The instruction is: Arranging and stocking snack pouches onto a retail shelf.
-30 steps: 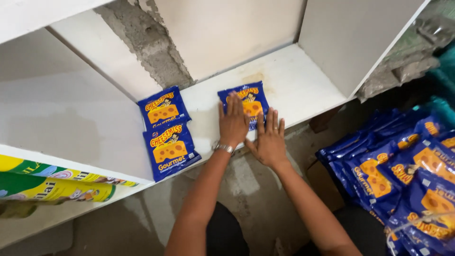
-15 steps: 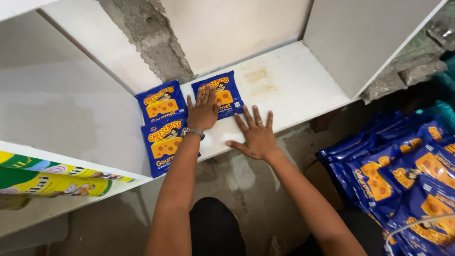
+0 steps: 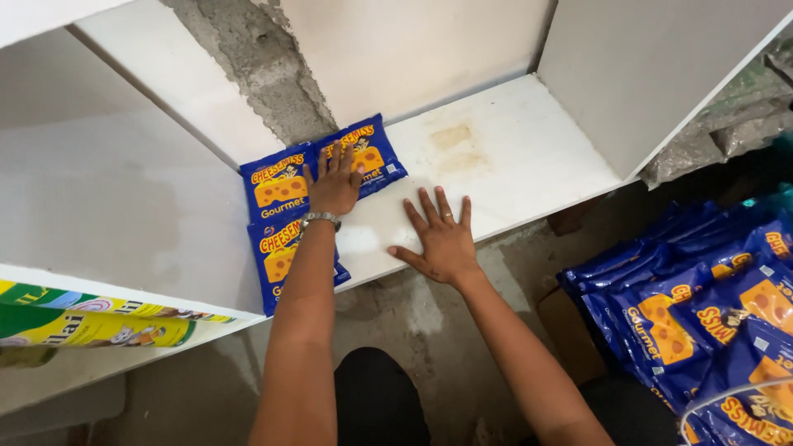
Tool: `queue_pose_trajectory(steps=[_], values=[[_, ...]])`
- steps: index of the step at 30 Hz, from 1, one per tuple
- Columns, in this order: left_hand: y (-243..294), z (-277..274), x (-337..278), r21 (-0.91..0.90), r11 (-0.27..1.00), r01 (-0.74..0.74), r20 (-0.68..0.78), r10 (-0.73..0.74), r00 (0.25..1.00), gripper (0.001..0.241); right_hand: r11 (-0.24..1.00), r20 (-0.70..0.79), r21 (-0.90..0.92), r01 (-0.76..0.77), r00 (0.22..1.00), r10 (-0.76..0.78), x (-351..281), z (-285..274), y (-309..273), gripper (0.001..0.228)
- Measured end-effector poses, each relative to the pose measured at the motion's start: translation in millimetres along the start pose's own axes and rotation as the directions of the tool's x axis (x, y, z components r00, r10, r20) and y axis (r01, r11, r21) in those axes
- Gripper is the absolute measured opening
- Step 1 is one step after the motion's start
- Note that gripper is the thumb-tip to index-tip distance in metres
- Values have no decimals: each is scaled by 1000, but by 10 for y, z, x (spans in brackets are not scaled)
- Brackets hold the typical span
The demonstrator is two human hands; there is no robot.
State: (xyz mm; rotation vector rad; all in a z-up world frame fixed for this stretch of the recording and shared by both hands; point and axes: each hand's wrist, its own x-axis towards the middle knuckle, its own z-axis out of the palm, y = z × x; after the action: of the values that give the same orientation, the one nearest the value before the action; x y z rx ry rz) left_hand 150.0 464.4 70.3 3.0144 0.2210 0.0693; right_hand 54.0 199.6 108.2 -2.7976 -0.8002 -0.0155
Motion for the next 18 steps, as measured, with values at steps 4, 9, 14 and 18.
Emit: queue_pose_trajectory(steps=[4, 9, 14, 18], values=[[-71, -76, -10, -1, 1000, -23, 48, 23, 999, 72, 1000, -10, 20, -7, 1000, 7, -27, 19, 8, 99], [-146, -70, 16, 4, 994, -110, 41, 110, 993, 75, 999, -47, 37, -9, 999, 11, -26, 38, 7, 98], [-129, -107, 45, 12, 990, -141, 34, 141, 989, 76, 999, -81, 39, -3, 997, 6, -9, 72, 27, 98], [-126, -100, 87, 23, 990, -139, 67, 137, 988, 74, 997, -66, 71, -17, 998, 22, -29, 11, 16, 100]])
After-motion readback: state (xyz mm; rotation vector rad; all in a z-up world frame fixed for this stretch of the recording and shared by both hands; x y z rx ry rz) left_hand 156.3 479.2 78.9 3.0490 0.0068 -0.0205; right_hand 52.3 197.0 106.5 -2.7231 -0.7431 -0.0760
